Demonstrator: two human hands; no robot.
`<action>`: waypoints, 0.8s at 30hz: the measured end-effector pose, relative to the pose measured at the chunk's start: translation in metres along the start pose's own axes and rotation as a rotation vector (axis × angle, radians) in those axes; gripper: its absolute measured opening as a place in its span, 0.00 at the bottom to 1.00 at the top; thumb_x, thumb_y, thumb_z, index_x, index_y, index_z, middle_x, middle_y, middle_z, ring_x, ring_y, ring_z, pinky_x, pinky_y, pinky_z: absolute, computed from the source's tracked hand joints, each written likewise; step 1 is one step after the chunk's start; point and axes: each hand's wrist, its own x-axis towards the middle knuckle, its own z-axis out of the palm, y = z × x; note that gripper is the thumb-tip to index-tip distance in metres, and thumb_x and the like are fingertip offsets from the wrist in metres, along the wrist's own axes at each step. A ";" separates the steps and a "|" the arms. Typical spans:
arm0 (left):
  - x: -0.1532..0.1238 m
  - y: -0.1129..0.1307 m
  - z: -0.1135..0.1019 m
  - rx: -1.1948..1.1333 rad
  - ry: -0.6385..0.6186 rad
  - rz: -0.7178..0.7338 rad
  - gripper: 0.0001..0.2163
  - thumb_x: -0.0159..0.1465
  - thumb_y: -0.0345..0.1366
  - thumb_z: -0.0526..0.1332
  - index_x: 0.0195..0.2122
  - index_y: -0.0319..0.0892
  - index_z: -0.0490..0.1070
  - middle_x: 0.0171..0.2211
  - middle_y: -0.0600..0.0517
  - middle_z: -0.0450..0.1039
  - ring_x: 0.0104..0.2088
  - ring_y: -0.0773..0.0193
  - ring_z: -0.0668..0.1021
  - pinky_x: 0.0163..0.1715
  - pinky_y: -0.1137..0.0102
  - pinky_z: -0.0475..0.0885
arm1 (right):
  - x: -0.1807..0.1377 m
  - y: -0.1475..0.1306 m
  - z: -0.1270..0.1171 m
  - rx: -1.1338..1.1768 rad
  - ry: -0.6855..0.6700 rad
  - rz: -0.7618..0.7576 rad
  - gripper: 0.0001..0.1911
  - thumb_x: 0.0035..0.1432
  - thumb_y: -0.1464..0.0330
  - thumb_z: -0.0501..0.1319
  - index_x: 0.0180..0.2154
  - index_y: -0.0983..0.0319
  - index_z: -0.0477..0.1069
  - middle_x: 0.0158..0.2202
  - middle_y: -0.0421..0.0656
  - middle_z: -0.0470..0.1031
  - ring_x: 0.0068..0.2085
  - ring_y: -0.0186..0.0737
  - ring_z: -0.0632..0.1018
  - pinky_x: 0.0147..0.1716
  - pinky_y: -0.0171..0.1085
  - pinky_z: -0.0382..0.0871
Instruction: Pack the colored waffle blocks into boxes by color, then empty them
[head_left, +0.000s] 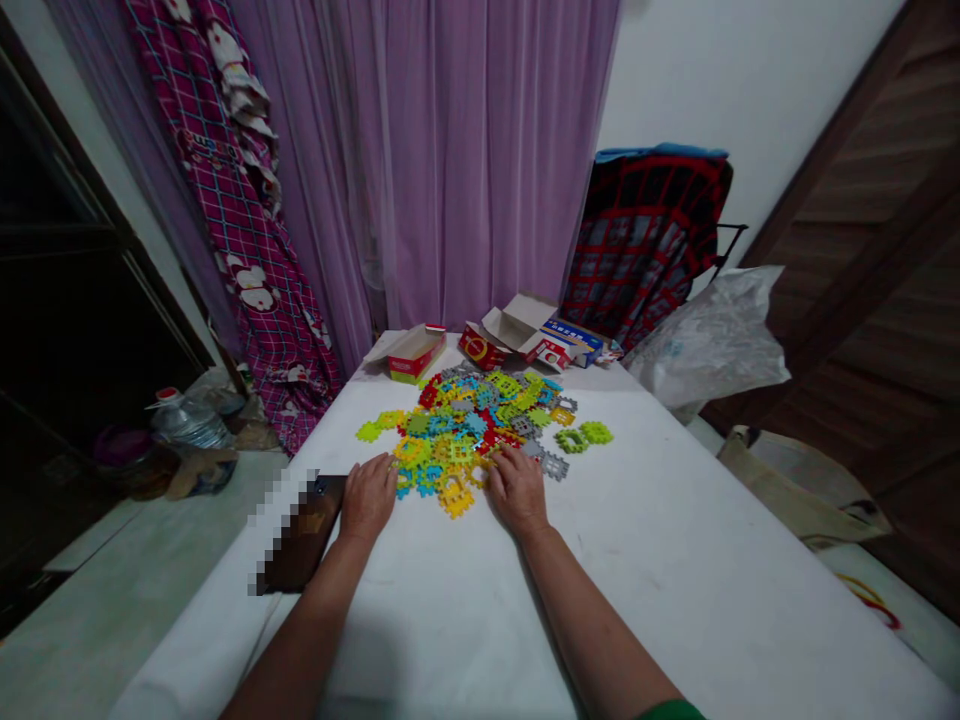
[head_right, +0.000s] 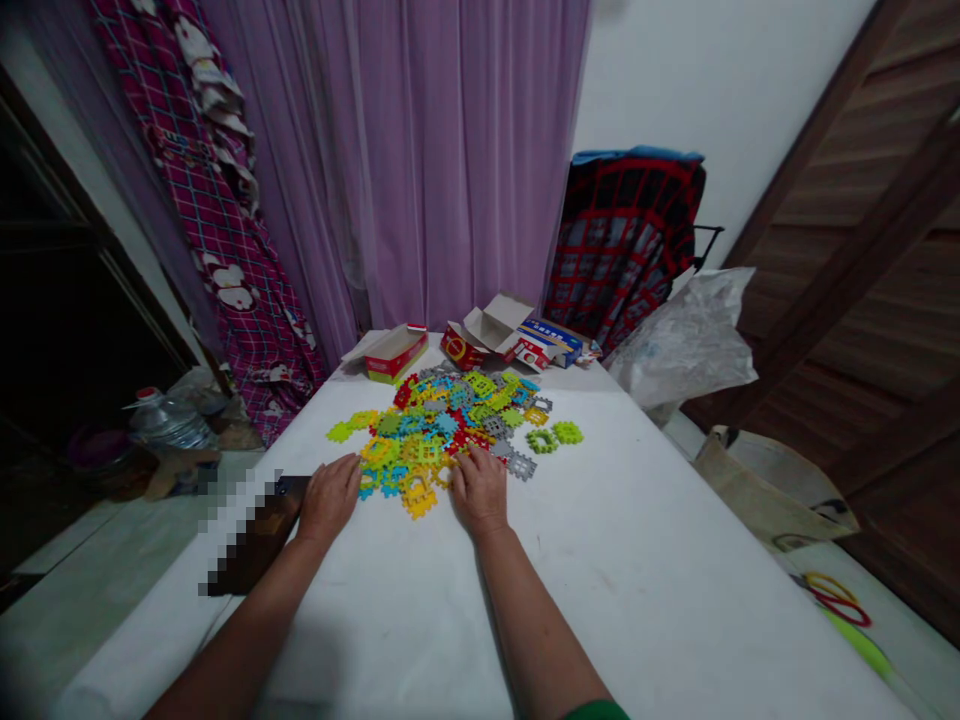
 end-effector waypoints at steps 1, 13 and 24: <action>0.000 0.000 0.001 -0.006 -0.004 0.006 0.19 0.68 0.38 0.45 0.52 0.41 0.71 0.54 0.44 0.73 0.55 0.56 0.73 0.60 0.58 0.60 | -0.002 0.008 -0.003 -0.022 0.017 0.020 0.15 0.63 0.68 0.53 0.46 0.59 0.75 0.51 0.49 0.73 0.51 0.47 0.70 0.50 0.48 0.62; 0.003 -0.003 -0.002 -0.048 -0.011 0.030 0.22 0.68 0.41 0.43 0.51 0.37 0.71 0.51 0.43 0.75 0.51 0.56 0.76 0.54 0.64 0.67 | -0.008 0.045 -0.004 0.401 0.250 0.504 0.21 0.59 0.61 0.54 0.48 0.64 0.73 0.54 0.55 0.70 0.56 0.50 0.69 0.57 0.52 0.60; 0.006 -0.014 0.011 -0.103 0.080 0.043 0.21 0.67 0.43 0.45 0.47 0.39 0.73 0.47 0.44 0.77 0.47 0.55 0.78 0.51 0.62 0.71 | -0.007 0.067 -0.015 0.637 0.369 0.782 0.19 0.57 0.61 0.52 0.42 0.64 0.74 0.39 0.48 0.79 0.35 0.41 0.78 0.38 0.41 0.71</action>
